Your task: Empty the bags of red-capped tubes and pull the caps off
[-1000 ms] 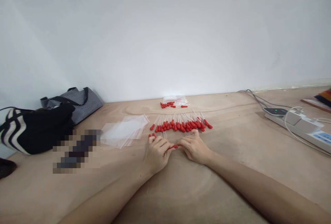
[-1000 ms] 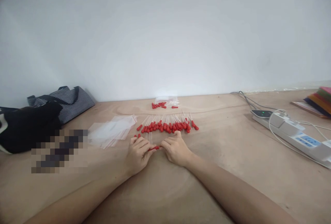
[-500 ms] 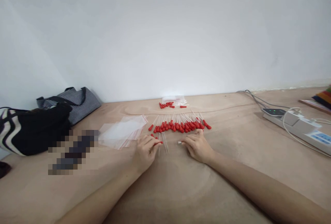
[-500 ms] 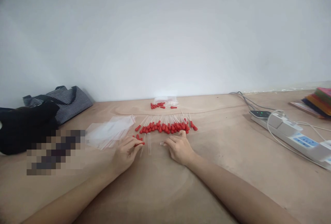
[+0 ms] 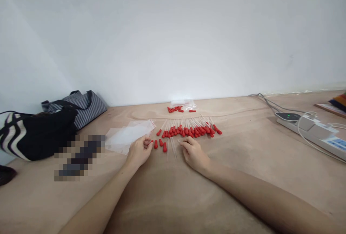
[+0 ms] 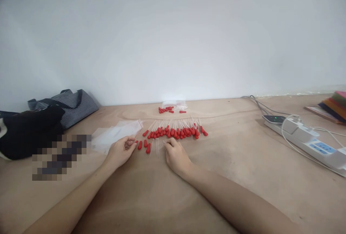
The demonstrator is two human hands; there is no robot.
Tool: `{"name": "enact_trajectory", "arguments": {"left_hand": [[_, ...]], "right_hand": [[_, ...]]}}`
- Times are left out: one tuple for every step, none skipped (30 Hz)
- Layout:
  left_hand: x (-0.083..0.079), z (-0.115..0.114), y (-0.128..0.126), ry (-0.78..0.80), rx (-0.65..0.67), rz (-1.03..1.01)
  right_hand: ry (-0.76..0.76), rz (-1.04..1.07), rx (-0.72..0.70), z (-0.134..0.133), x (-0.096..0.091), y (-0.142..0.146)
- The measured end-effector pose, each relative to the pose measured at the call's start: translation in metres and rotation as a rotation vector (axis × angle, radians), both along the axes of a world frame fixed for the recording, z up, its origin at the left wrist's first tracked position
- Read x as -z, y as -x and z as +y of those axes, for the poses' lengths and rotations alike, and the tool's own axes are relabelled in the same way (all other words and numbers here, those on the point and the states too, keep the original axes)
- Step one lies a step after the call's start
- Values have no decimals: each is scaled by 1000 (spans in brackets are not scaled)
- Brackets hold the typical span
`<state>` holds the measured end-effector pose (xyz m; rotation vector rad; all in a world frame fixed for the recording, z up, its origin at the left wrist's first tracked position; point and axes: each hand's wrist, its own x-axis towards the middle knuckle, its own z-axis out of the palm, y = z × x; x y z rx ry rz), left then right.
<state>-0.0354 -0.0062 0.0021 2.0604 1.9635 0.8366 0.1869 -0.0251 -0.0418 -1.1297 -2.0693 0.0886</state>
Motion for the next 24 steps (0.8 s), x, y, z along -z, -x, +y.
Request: {"name": "enact_trajectory", "arguments": {"left_hand": [[1,0,-1,7,6,-11],[2,0,-3,19,23,-34],[2,0,-4,34,44,-61],[3,-1,-6,48,67,-85],[4,-1,-7,61,83,-101],[4,-2,-8,67,91,-101],[4,-2,-8,60,88,-82],[5,-3,-8,36,79,-44],[5,-3,-8,-5,70,7],[4,-3,-8,-59,63,63],[4,-3,-8,-119,57,119],[3,-2,-8,-173,52,171],[2,-1,-10,-215,49,217],[1,0,-12,-245,46,257],[0,3,-16,-263,47,292],[-1,5,-20,-274,52,321],[-2,9,-26,-281,64,347],[-3,13,-32,-284,80,368],[-4,17,-38,-283,96,386],[-4,22,-44,-279,111,402],[-4,27,-50,-271,121,417],[-4,31,-55,-264,123,429],[-3,35,-60,-254,120,438],[-2,38,-63,-242,112,441]], "right_hand": [[-3,-9,11,1,1,3],[-2,-22,19,2,1,7],[4,-39,24,2,1,10],[14,-56,25,1,0,13],[24,-70,24,0,-1,16],[34,-79,20,-2,-3,19],[42,-83,14,-3,-4,21],[51,-84,6,-5,-6,22],[59,-84,-1,-7,-8,23],[69,-82,-10,-8,-10,23],[79,-80,-17,-10,-12,23],[87,-75,-23,-11,-13,22],[92,-68,-28,-11,-14,22],[92,-59,-30,-12,-15,21],[88,-49,-31,-13,-15,19],[80,-39,-30,-14,-16,17],[70,-31,-28,-15,-16,15],[62,-24,-26,-16,-17,12],[54,-20,-25,-18,-17,8],[47,-17,-23,-19,-17,4],[41,-14,-21,-20,-17,0],[35,-11,-18,-22,-16,-4],[29,-7,-13,-23,-16,-8],[21,-2,-7,-23,-15,-12]]}}
